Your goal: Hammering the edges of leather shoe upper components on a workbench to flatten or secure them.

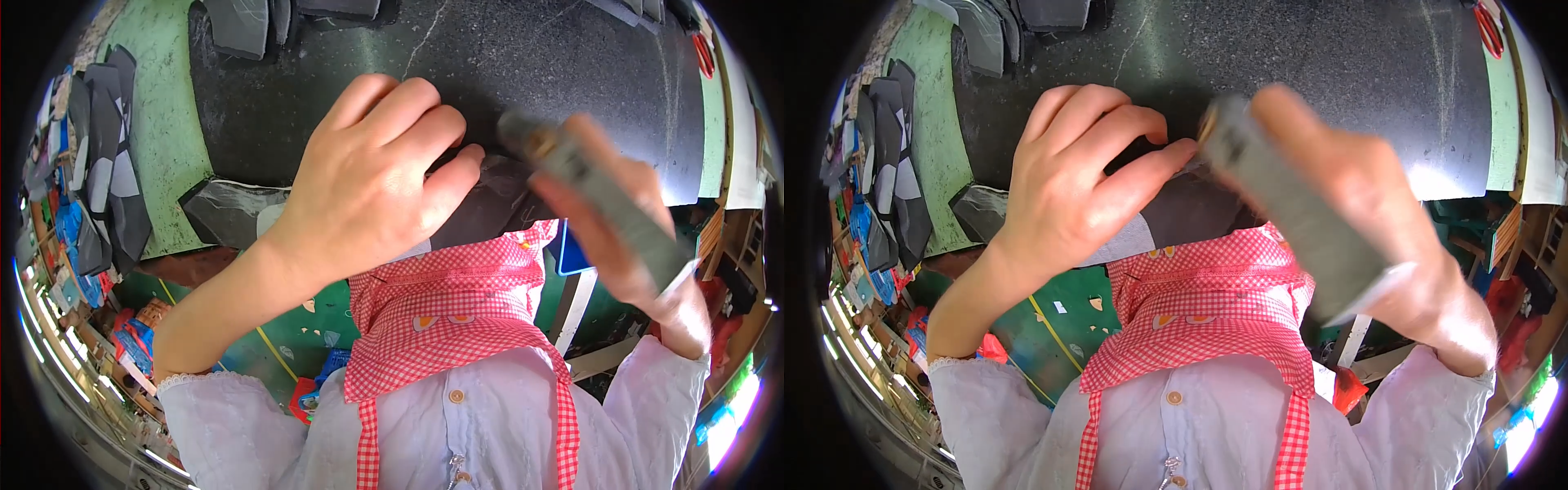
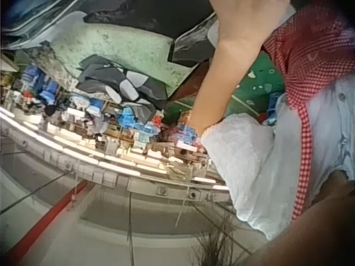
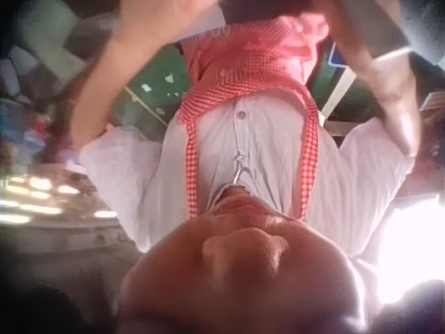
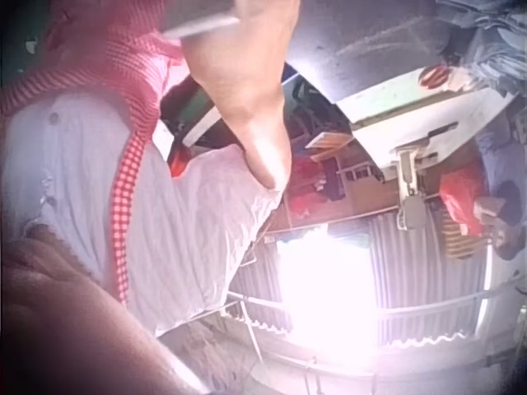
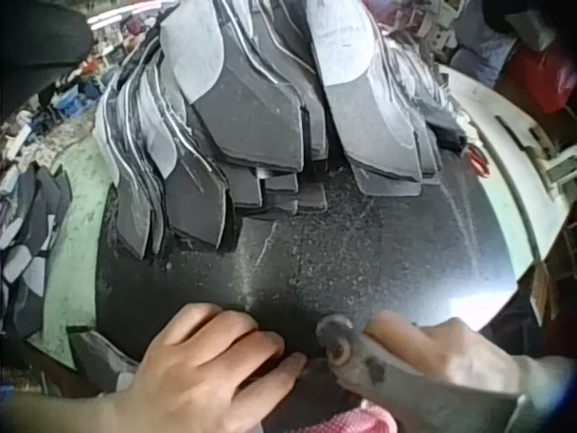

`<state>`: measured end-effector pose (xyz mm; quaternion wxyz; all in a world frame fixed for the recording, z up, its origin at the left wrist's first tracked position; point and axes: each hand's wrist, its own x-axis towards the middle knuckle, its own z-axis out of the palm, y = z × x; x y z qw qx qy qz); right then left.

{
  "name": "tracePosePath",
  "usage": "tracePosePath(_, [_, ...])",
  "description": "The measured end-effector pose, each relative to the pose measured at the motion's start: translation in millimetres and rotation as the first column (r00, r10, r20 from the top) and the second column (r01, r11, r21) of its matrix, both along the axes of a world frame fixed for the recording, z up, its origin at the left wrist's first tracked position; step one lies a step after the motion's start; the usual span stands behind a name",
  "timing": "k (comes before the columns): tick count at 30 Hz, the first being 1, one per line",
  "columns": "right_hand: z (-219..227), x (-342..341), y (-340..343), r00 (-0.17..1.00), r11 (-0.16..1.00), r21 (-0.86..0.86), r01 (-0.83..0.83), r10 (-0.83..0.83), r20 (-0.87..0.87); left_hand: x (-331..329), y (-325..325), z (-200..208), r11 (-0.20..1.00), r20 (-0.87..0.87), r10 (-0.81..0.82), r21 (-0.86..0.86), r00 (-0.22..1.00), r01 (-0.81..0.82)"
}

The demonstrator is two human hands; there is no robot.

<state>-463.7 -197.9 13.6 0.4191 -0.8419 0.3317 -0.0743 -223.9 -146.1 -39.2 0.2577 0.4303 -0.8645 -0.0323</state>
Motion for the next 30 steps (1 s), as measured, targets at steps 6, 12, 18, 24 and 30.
tracePosePath(6, [-2, 0, 0, 0.993, 0.991, 0.097, -0.094, 0.086, 0.083, 10, 5, -1, 0.962, -0.184, 0.143, 0.258, 0.972, -0.092])
tracePosePath(12, [11, 19, 6, 0.984, 0.995, 0.072, -0.065, 0.076, -0.163, 10, 15, 5, 0.986, -0.066, 0.136, 0.11, 0.988, -0.129])
tracePosePath(18, [16, 23, -5, 0.969, 0.978, -0.017, -0.207, 0.202, -0.143, 14, 23, 12, 0.99, -0.005, 0.111, 0.086, 0.994, -0.11])
tracePosePath(24, [12, 29, -6, 0.993, 0.983, 0.138, -0.118, 0.117, 0.02, 35, 28, 8, 0.958, -0.075, 0.124, 0.268, 0.989, -0.1])
tracePosePath(30, [9, 38, 4, 0.995, 0.994, -0.051, -0.098, 0.098, 0.0, 55, 36, 8, 0.907, -0.135, 0.146, 0.414, 0.98, -0.078])
